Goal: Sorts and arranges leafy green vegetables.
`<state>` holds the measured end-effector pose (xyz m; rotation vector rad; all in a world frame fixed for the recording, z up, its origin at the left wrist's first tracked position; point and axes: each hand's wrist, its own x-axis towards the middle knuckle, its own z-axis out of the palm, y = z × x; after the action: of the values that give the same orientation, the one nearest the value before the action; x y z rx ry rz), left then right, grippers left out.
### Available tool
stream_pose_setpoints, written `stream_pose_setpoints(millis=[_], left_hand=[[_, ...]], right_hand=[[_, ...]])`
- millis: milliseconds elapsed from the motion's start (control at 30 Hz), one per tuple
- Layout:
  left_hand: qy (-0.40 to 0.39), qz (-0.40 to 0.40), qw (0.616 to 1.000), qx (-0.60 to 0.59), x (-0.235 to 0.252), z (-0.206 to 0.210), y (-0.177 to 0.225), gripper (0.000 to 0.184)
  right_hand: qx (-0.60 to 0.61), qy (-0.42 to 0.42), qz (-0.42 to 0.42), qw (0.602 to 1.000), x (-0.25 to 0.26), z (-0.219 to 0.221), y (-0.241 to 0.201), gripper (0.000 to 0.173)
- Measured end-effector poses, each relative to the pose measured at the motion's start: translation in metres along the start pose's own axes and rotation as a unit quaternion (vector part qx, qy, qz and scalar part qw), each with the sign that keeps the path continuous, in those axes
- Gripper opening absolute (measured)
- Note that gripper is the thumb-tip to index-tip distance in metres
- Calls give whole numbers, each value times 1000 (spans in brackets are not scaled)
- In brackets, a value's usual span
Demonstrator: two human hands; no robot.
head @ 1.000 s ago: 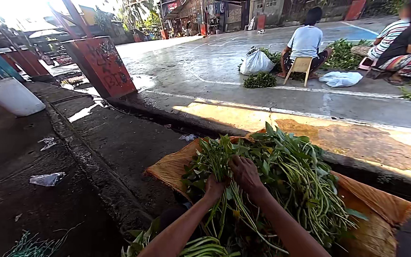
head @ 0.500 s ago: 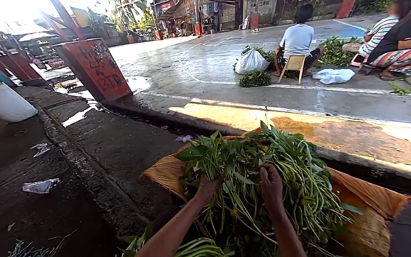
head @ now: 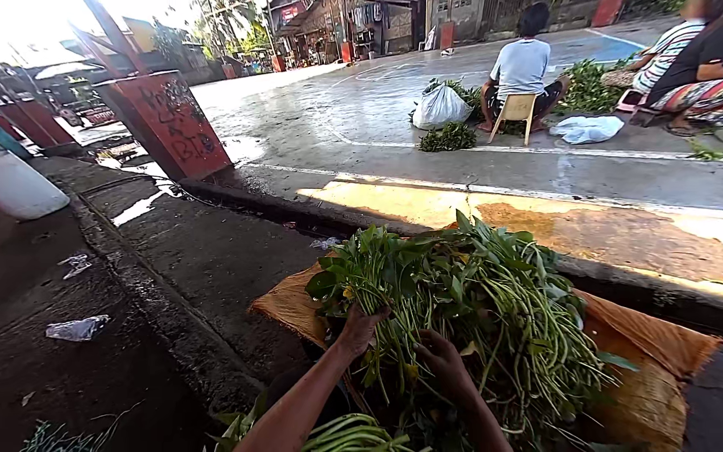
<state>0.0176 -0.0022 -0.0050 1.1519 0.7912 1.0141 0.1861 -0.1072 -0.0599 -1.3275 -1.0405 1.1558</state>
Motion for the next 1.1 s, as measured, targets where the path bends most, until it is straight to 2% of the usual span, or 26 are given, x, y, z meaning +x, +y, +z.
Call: stream_pose_setpoints(millis=[100, 167, 233, 300, 367, 467, 567, 633, 800, 1100], left_hand=[[9, 1, 1000, -2, 0, 0, 0, 23], [14, -2, 1000, 2, 1, 1, -1, 21], [35, -13, 999, 8, 1, 2, -3, 22], [71, -26, 997, 22, 2, 4, -2, 29], [108, -38, 993, 32, 3, 5, -1, 33], [135, -49, 989, 33, 4, 6, -1, 32], [129, -78, 989, -10, 5, 7, 2, 22], [111, -95, 989, -5, 6, 5, 1, 22], [86, -99, 991, 24, 9, 5, -11, 24], [26, -131, 991, -11, 6, 9, -2, 32]], right_hand=[[57, 41, -2, 998, 0, -1, 5, 14], [42, 95, 3, 995, 0, -1, 10, 19], [-63, 134, -18, 989, -5, 2, 18, 44], [-162, 144, -62, 974, -11, 5, 28, 55], [-245, 114, -88, 959, -22, 7, 33, 51], [-306, 71, -77, 946, -29, 6, 36, 36], [-274, 129, -137, 943, -29, 8, 42, 27], [-252, 147, -164, 942, -30, 10, 42, 26], [-235, 152, -180, 943, -34, 14, 39, 27], [-228, 176, -207, 935, -35, 18, 48, 27]])
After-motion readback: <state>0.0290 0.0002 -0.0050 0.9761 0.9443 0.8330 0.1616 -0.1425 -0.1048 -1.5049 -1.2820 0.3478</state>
